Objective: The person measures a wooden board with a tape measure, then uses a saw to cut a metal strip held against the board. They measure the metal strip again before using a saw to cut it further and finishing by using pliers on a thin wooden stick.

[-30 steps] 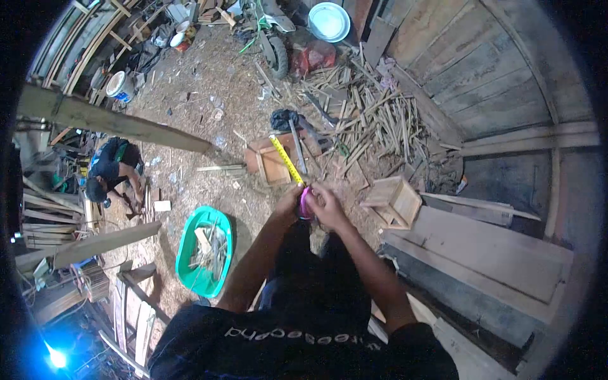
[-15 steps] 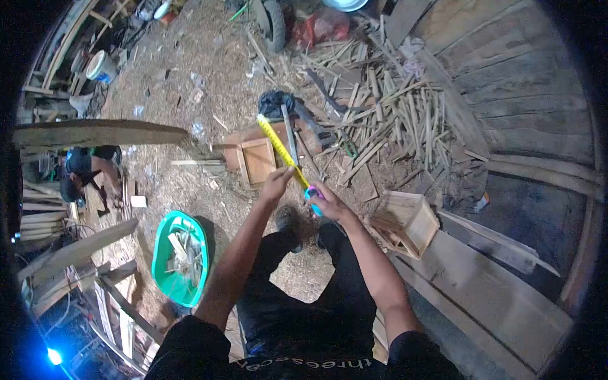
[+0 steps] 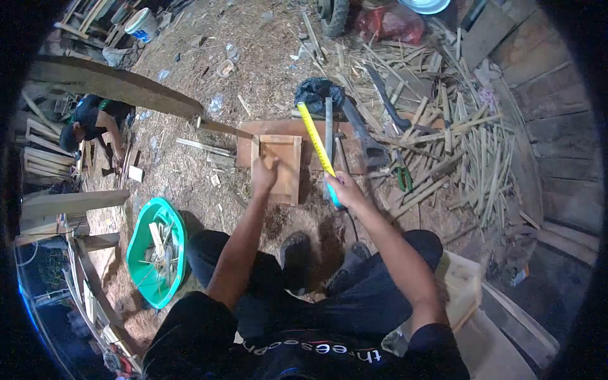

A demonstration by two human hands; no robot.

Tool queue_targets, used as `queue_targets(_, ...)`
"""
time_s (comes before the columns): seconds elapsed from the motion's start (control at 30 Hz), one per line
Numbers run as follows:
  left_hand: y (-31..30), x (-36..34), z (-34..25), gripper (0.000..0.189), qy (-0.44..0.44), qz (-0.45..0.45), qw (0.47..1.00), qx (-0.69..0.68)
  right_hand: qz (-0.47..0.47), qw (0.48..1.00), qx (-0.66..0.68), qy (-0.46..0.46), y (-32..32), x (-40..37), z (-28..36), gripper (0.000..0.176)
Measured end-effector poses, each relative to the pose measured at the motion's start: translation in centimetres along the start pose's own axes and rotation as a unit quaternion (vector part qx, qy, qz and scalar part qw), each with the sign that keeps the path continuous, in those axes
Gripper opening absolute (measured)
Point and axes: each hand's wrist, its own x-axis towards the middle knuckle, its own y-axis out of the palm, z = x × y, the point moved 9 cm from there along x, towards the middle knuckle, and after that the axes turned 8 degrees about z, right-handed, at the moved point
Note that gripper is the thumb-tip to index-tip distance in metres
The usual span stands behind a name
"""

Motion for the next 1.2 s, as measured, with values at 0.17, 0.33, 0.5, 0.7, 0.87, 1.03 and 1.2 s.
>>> queue_targets(0.17, 3.6, 4.5, 11.0, 0.070, -0.122, 0.005, 0.989, -0.086, 0.017, 1.000, 0.001, -0.020, 0.0, 6.1, -0.3, 0.030)
queue_targets(0.33, 4.4, 5.5, 11.0, 0.057, -0.072, 0.020, 0.996, 0.042, -0.015, 0.994, -0.079, -0.067, -1.0, 7.5, 1.1, 0.034)
queue_targets(0.5, 1.6, 4.5, 8.2, 0.040, -0.033, -0.030, 0.999, 0.010, -0.006, 0.995, -0.006, -0.100, -3.6, 6.3, 3.4, 0.034)
queue_targets(0.7, -5.3, 10.2, -2.3, 0.050, 0.101, 0.030, 0.976, 0.188, -0.053, 0.990, 0.074, -0.107, -9.5, 5.2, 5.8, 0.032)
queue_targets(0.87, -9.1, 12.0, -8.7, 0.059, 0.235, -0.044, 0.910, 0.338, -0.032, 0.990, 0.076, -0.115, -11.9, 2.8, 6.4, 0.030)
queue_targets(1.03, -4.4, 11.4, -8.7, 0.057, 0.280, -0.045, 0.877, 0.387, 0.014, 0.998, 0.045, -0.045, -9.8, -0.1, 5.2, 0.040)
queue_targets(1.2, -4.3, 12.4, -7.4, 0.047, 0.239, 0.033, 0.940, 0.241, 0.102, 0.985, 0.096, 0.101, -3.6, -0.7, 2.4, 0.045)
